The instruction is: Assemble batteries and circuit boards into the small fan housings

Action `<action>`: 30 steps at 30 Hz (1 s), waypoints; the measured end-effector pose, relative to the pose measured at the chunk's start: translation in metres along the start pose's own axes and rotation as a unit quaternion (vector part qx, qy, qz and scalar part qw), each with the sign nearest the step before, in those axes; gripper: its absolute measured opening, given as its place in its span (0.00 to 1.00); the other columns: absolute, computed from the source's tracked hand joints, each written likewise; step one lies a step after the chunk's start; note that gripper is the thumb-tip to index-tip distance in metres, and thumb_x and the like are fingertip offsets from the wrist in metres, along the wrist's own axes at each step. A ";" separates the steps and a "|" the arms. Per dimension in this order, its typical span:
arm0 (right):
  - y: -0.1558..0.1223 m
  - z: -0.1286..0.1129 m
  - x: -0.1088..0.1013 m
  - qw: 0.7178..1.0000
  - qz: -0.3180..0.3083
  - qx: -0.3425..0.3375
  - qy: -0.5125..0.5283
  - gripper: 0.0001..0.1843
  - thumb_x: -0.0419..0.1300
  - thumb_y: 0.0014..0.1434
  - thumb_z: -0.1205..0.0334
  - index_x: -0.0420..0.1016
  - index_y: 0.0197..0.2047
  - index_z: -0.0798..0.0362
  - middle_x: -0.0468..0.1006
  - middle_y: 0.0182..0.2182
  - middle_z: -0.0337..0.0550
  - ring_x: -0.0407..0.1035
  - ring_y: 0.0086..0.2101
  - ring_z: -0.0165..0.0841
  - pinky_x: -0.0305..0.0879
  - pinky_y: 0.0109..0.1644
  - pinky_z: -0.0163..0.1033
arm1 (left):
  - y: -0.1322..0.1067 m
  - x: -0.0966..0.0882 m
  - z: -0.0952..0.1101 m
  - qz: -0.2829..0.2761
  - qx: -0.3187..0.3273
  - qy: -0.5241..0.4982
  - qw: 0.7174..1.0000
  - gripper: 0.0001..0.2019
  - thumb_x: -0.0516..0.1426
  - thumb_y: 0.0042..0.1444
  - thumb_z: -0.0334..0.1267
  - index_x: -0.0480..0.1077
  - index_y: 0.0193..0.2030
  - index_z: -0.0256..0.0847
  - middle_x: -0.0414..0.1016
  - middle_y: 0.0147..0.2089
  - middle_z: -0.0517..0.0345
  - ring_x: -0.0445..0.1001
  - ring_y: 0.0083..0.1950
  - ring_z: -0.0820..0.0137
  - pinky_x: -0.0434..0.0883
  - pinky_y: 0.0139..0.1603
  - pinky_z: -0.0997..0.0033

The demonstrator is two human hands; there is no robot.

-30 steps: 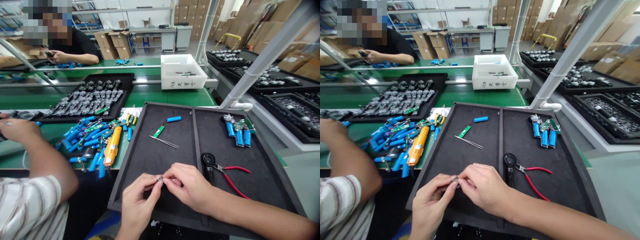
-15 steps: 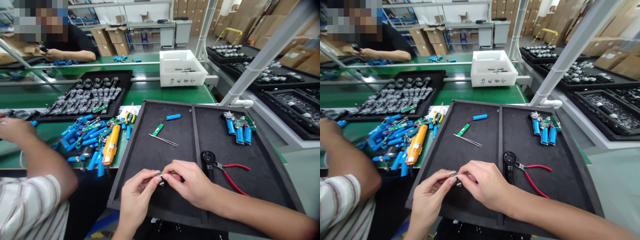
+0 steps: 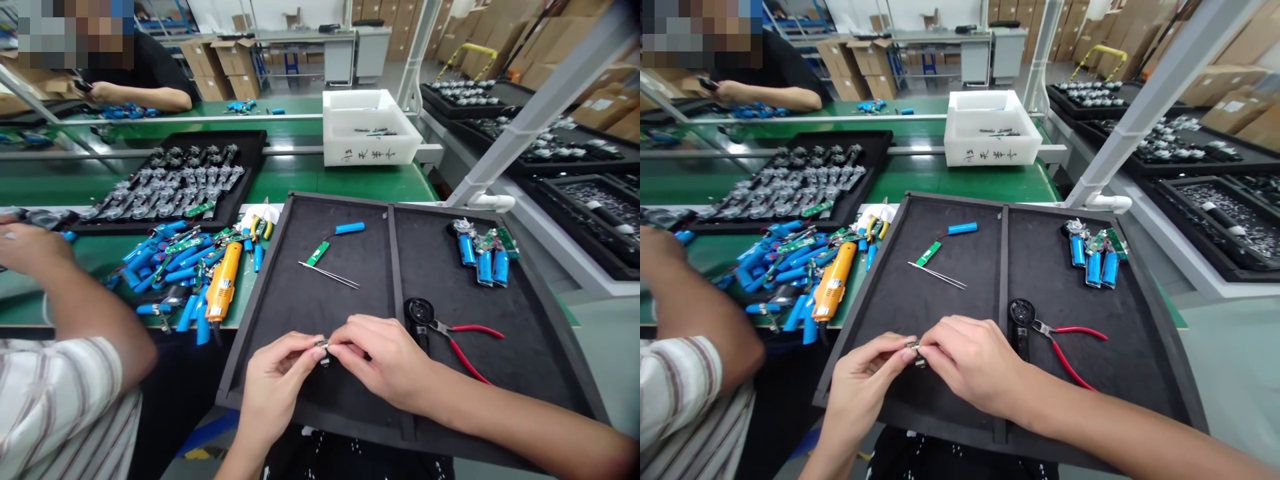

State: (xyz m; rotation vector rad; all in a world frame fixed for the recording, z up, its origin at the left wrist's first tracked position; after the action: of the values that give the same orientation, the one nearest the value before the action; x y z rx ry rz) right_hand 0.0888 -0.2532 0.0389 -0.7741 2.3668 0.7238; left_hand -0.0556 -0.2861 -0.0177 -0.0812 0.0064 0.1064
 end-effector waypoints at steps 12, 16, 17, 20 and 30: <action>0.000 0.004 0.001 0.998 -0.043 0.041 -0.038 0.08 0.56 0.73 0.58 0.73 0.42 0.51 0.77 0.33 0.37 0.70 0.32 0.31 0.60 0.36 0.36 | 0.003 0.004 -0.010 -0.047 -0.039 -0.046 0.997 0.04 0.67 0.58 0.34 0.83 0.39 0.43 0.81 0.37 0.58 0.79 0.36 0.74 0.76 0.38 0.82; -0.001 0.016 -0.001 0.993 -0.057 0.101 0.001 0.10 0.62 0.69 0.54 0.73 0.37 0.50 0.78 0.32 0.34 0.71 0.33 0.29 0.61 0.37 0.34 | 0.003 0.006 -0.006 -0.067 -0.040 -0.015 0.997 0.05 0.66 0.59 0.35 0.84 0.41 0.45 0.81 0.36 0.58 0.80 0.35 0.74 0.75 0.36 0.82; -0.001 0.020 -0.001 0.991 -0.058 0.116 0.016 0.10 0.63 0.68 0.54 0.74 0.37 0.50 0.78 0.32 0.34 0.72 0.33 0.29 0.61 0.37 0.34 | 0.003 0.007 -0.006 -0.076 -0.041 -0.004 0.996 0.05 0.66 0.59 0.36 0.84 0.42 0.45 0.82 0.36 0.58 0.80 0.36 0.73 0.75 0.36 0.81; -0.002 0.028 0.001 0.985 -0.069 0.146 0.061 0.10 0.65 0.66 0.53 0.76 0.36 0.49 0.80 0.32 0.32 0.73 0.33 0.28 0.63 0.38 0.33 | 0.003 0.009 -0.003 -0.102 -0.038 0.031 0.994 0.07 0.64 0.62 0.37 0.83 0.44 0.45 0.82 0.37 0.57 0.80 0.36 0.72 0.76 0.37 0.80; 0.001 0.033 0.005 0.971 -0.078 0.180 0.135 0.11 0.65 0.66 0.52 0.79 0.35 0.49 0.82 0.31 0.32 0.75 0.32 0.27 0.64 0.38 0.32 | 0.008 0.013 -0.001 -0.101 -0.059 0.011 0.993 0.06 0.65 0.60 0.37 0.83 0.42 0.42 0.85 0.37 0.55 0.82 0.36 0.71 0.76 0.38 0.79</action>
State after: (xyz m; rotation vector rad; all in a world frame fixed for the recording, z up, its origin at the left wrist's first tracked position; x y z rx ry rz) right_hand 0.0951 -0.2342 0.0126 -0.9280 2.5366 0.1187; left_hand -0.0435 -0.2765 -0.0194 -0.1996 0.0140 -0.0958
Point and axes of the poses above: each hand's wrist, its own y-axis towards the middle knuckle, its own x-axis out of the palm, z = x × y, the point moved 10 cm from there along y, towards the middle knuckle
